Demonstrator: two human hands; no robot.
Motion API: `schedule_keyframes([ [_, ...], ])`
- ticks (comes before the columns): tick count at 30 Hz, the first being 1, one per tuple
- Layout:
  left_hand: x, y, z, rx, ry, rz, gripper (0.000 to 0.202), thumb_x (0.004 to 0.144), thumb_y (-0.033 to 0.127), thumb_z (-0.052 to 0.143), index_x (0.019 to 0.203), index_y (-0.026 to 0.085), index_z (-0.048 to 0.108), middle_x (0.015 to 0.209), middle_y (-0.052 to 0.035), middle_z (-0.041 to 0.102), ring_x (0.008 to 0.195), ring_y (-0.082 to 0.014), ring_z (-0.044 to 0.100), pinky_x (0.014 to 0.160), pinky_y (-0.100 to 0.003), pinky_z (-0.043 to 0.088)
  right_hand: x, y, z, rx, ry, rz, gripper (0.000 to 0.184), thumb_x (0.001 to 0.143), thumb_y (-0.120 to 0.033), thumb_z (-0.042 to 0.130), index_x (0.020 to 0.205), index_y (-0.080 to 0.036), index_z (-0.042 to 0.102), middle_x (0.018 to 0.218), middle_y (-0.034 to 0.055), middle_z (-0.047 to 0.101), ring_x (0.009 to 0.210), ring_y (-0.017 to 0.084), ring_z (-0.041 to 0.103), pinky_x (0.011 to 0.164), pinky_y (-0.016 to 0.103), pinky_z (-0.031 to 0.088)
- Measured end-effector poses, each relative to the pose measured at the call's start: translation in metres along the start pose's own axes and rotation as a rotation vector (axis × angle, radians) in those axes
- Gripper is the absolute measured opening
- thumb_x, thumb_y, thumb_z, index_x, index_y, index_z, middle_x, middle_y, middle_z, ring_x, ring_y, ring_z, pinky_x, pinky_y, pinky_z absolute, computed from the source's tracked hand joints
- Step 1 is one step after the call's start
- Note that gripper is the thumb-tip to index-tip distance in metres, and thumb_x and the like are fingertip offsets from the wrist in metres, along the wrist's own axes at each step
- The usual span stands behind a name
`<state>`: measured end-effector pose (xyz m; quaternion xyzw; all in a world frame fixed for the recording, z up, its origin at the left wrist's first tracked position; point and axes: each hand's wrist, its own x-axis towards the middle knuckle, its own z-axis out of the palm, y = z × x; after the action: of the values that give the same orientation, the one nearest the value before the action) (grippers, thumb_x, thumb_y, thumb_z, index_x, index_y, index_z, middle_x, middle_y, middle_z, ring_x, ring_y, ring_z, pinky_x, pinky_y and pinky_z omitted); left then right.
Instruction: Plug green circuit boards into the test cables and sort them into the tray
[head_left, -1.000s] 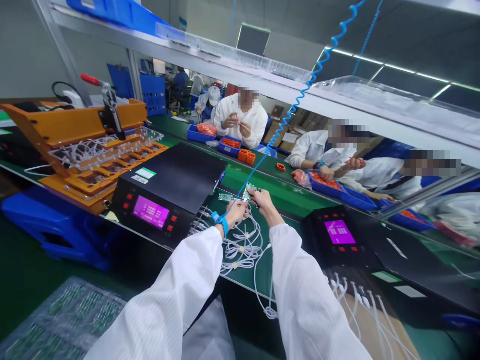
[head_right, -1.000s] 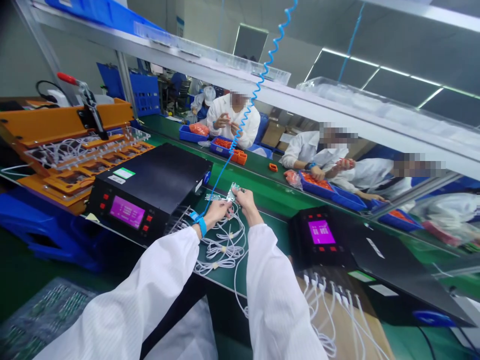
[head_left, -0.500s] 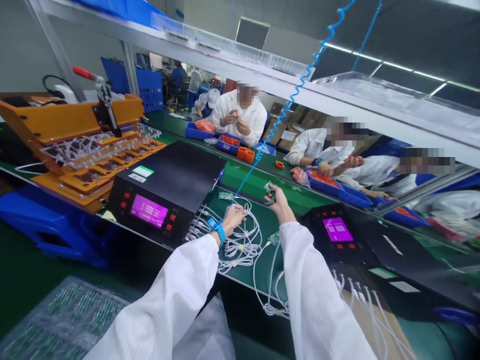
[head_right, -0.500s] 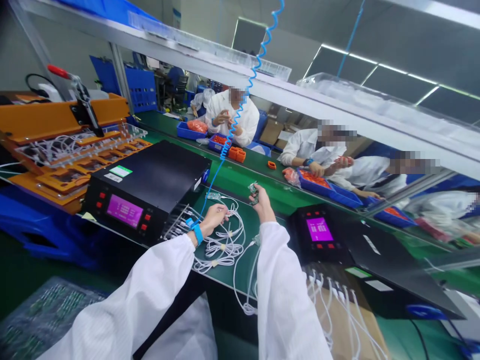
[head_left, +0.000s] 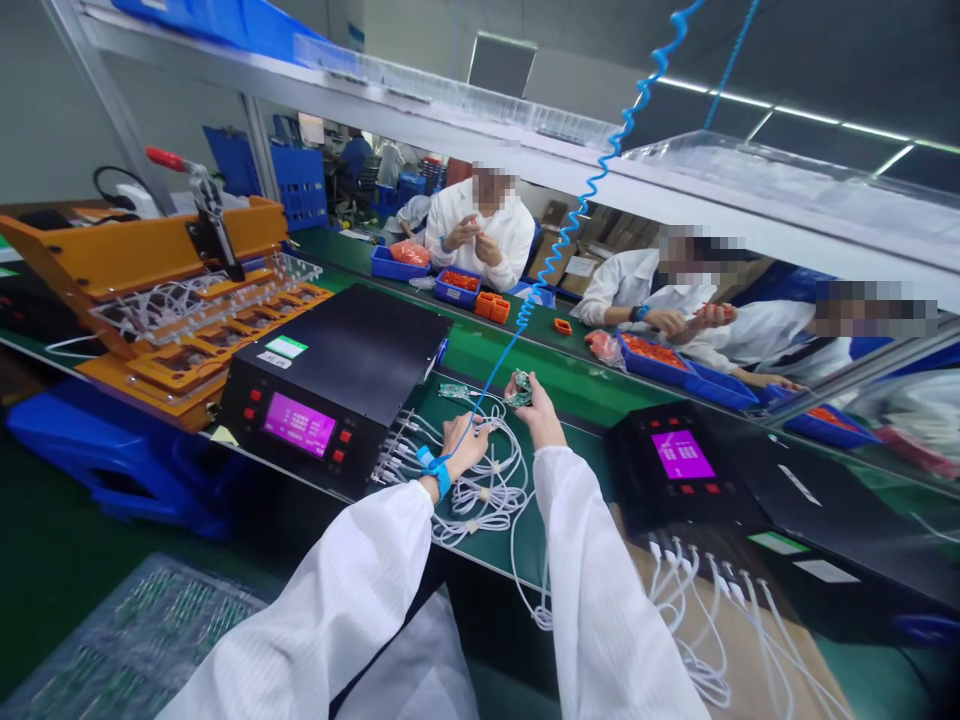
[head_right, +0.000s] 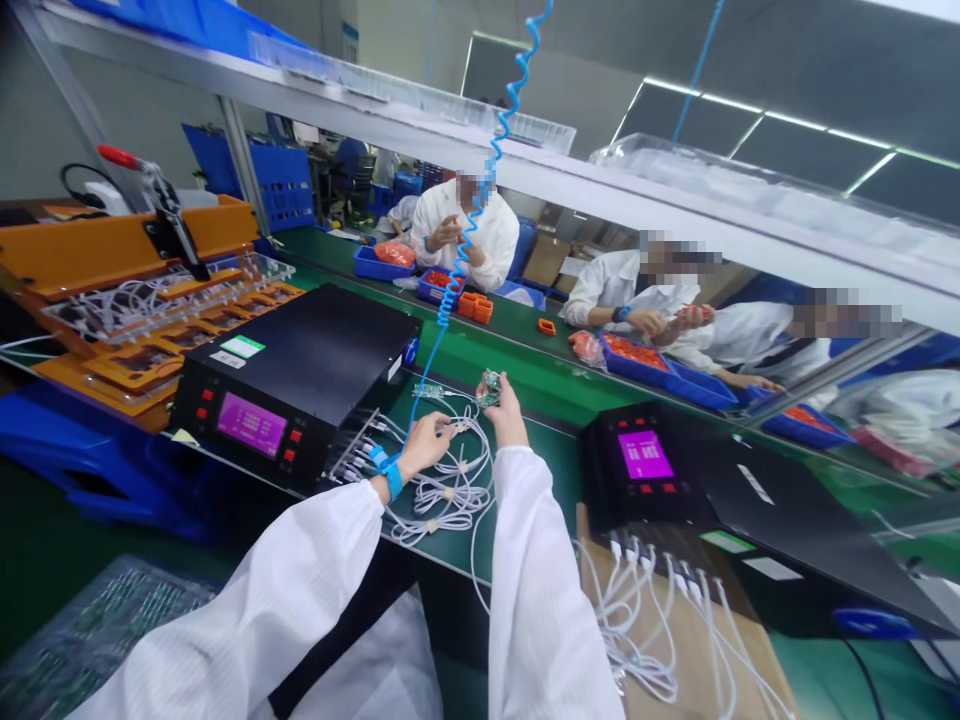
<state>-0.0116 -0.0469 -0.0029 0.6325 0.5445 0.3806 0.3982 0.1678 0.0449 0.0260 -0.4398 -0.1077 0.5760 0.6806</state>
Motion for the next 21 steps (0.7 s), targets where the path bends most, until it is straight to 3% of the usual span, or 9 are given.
schedule_keyframes([
  [4,-0.009,0.003,-0.007,0.158,0.012,0.037,0.017,0.093,0.024,0.065,0.107,0.018,0.072,0.118,-0.0177,0.069,0.128,-0.0380,0.053,0.111,-0.052,0.037,0.000,0.009,0.004,0.005,-0.017,-0.001,0.022,0.099,-0.023,0.064,0.080,-0.022,0.054,0.072,-0.0020,0.071,0.067,0.013,0.073,0.065,0.026,0.064],
  [9,-0.010,0.011,-0.011,0.227,0.058,0.105,0.026,0.100,0.034,0.058,0.116,0.017,0.069,0.134,-0.0196,0.062,0.144,-0.0376,0.036,0.119,-0.052,0.028,-0.016,0.029,0.005,-0.118,-0.096,0.074,0.019,0.091,-0.017,0.076,0.085,-0.019,0.058,0.071,0.0006,0.072,0.061,0.016,0.072,0.057,0.029,0.064],
  [15,0.008,0.009,-0.008,0.129,0.070,0.039,0.036,0.105,0.039,0.045,0.115,0.017,0.071,0.119,-0.0190,0.069,0.129,-0.0357,0.054,0.113,-0.049,0.038,-0.046,0.050,0.011,-0.274,-0.235,0.188,0.020,0.084,-0.017,0.083,0.081,-0.013,0.064,0.064,0.0042,0.071,0.051,0.016,0.067,0.047,0.023,0.057],
  [21,0.016,0.004,-0.006,-0.044,0.058,-0.031,0.035,0.104,0.039,0.045,0.100,0.020,0.074,0.103,-0.0145,0.075,0.119,-0.0311,0.063,0.111,-0.042,0.041,-0.057,0.060,0.023,-0.230,-0.275,0.205,0.034,0.099,-0.046,0.066,0.082,-0.017,0.064,0.059,0.0009,0.067,0.053,0.014,0.065,0.050,0.022,0.056],
])
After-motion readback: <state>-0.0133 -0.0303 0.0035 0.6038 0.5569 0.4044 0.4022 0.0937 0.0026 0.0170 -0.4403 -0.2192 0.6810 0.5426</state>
